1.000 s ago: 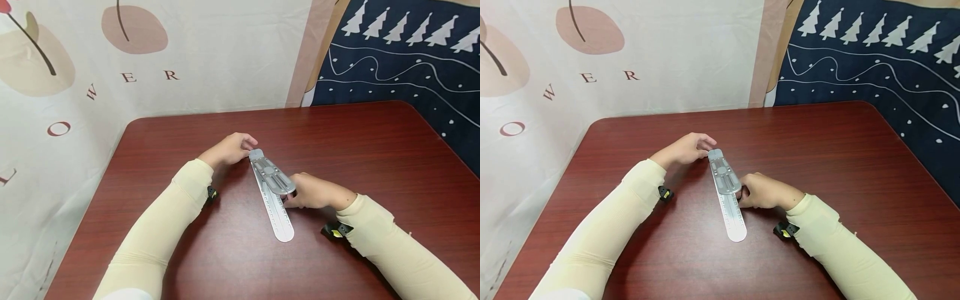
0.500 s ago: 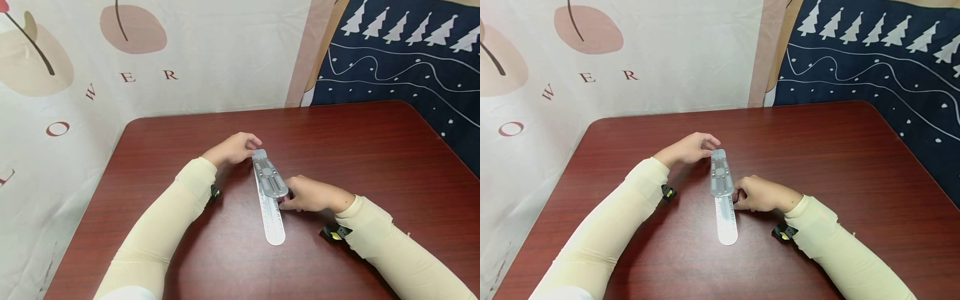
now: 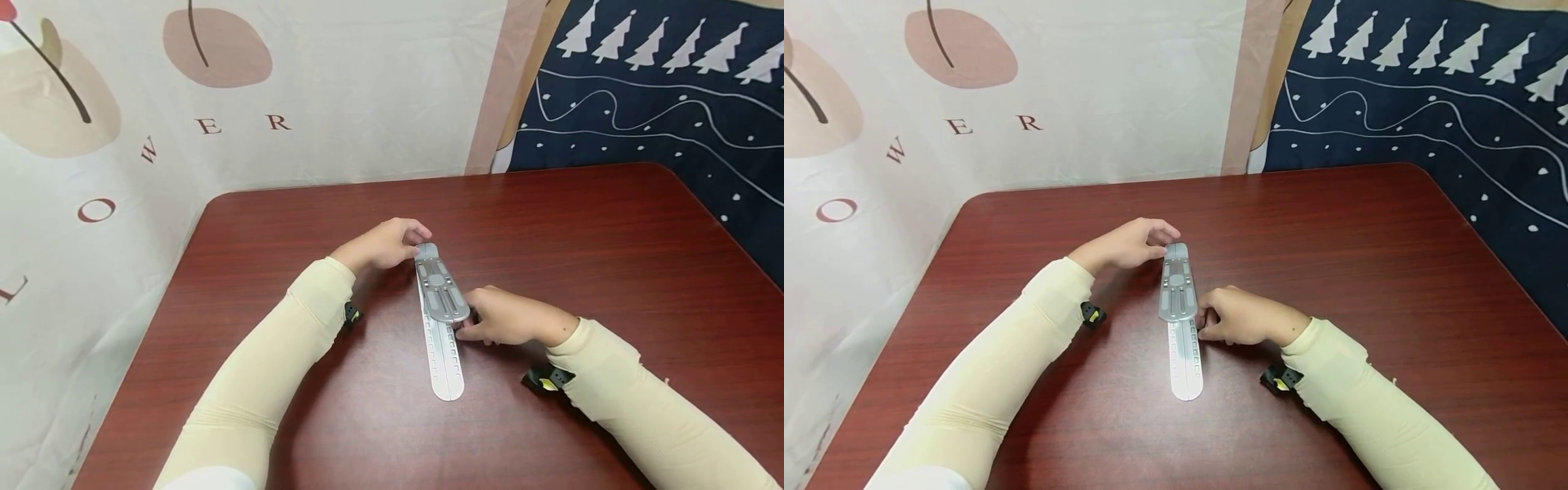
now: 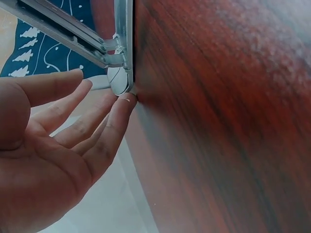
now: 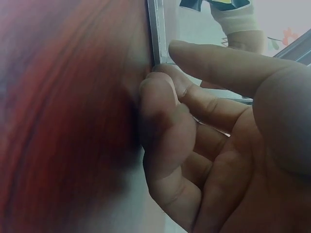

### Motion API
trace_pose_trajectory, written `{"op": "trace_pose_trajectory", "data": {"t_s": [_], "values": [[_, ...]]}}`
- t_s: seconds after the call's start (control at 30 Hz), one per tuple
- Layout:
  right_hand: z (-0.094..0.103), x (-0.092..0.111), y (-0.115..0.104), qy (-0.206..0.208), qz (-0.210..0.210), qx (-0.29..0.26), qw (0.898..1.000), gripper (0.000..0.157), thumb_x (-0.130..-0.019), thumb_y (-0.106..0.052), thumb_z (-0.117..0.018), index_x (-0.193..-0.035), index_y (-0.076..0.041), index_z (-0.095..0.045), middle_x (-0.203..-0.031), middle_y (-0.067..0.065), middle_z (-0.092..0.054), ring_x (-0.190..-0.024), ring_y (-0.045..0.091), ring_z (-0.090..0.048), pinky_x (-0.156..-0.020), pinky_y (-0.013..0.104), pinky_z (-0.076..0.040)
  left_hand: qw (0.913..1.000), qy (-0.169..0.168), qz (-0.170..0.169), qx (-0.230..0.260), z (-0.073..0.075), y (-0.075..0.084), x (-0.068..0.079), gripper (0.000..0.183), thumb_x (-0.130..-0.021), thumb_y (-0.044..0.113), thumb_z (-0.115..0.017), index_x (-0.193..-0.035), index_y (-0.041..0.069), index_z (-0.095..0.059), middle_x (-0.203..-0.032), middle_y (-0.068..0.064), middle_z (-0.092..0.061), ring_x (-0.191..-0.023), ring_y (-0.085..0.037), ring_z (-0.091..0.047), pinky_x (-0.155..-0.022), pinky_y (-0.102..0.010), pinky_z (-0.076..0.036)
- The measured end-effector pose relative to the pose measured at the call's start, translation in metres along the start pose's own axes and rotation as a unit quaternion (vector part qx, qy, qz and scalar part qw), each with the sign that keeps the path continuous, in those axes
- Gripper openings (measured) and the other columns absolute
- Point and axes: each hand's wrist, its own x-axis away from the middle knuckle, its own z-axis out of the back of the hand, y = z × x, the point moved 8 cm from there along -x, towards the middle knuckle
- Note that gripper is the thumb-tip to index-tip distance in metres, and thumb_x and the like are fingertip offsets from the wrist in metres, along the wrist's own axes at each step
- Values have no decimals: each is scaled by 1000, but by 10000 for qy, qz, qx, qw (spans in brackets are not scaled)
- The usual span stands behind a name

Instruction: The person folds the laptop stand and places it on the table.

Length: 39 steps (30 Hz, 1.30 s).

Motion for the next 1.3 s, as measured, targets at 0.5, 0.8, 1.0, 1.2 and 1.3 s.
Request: {"op": "trace_pose_trajectory", "data": {"t_s": [0.5, 0.8, 1.0, 1.2, 1.3], "values": [[27, 3, 2, 838, 56, -131, 9964, 10, -80, -9, -64, -81, -18, -58, -57, 3, -61, -47, 17, -58, -44, 27, -46, 9907, 1322, -288, -127, 22, 15, 46, 19, -91, 23, -53, -106, 16, -62, -100, 4, -66, -93, -13, -59, -85, -30, -45], [43, 9, -4, 1605, 64, -155, 9869, 10, -83, -10, -64, -78, -19, -60, -63, 2, -62, -52, 15, -59, -47, 27, -48, 9809, 1877, -507, -71, 15, 28, 83, 11, -90, 26, -55, -95, 21, -64, -85, 12, -65, -78, -7, -60, -74, -25, -47], [54, 14, -9, 1972, 85, -54, 9803, 8, -82, -13, -67, -78, -18, -62, -62, -1, -60, -58, 15, -57, -51, 26, -47, 9755, 2122, -429, -378, 10, 32, 97, 12, -89, 27, -55, -91, 23, -65, -78, 15, -63, -71, -3, -57, -68, -24, -46], [64, 13, -17, 2213, 264, 308, 9744, 10, -79, -13, -70, -77, -20, -63, -64, -7, -58, -63, 11, -55, -56, 23, -46, 9750, 2115, -245, -635, 6, 33, 103, 8, -87, 29, -55, -85, 28, -63, -72, 17, -60, -67, 1, -55, -65, -23, -45], [67, 10, -19, 2204, 285, 371, 9743, 11, -79, -14, -70, -77, -21, -62, -66, -7, -58, -63, 10, -55, -55, 23, -46, 9774, 1999, -189, -659, 3, 33, 103, 5, -86, 29, -58, -84, 29, -62, -71, 17, -60, -68, 2, -56, -64, -24, -45]]}}
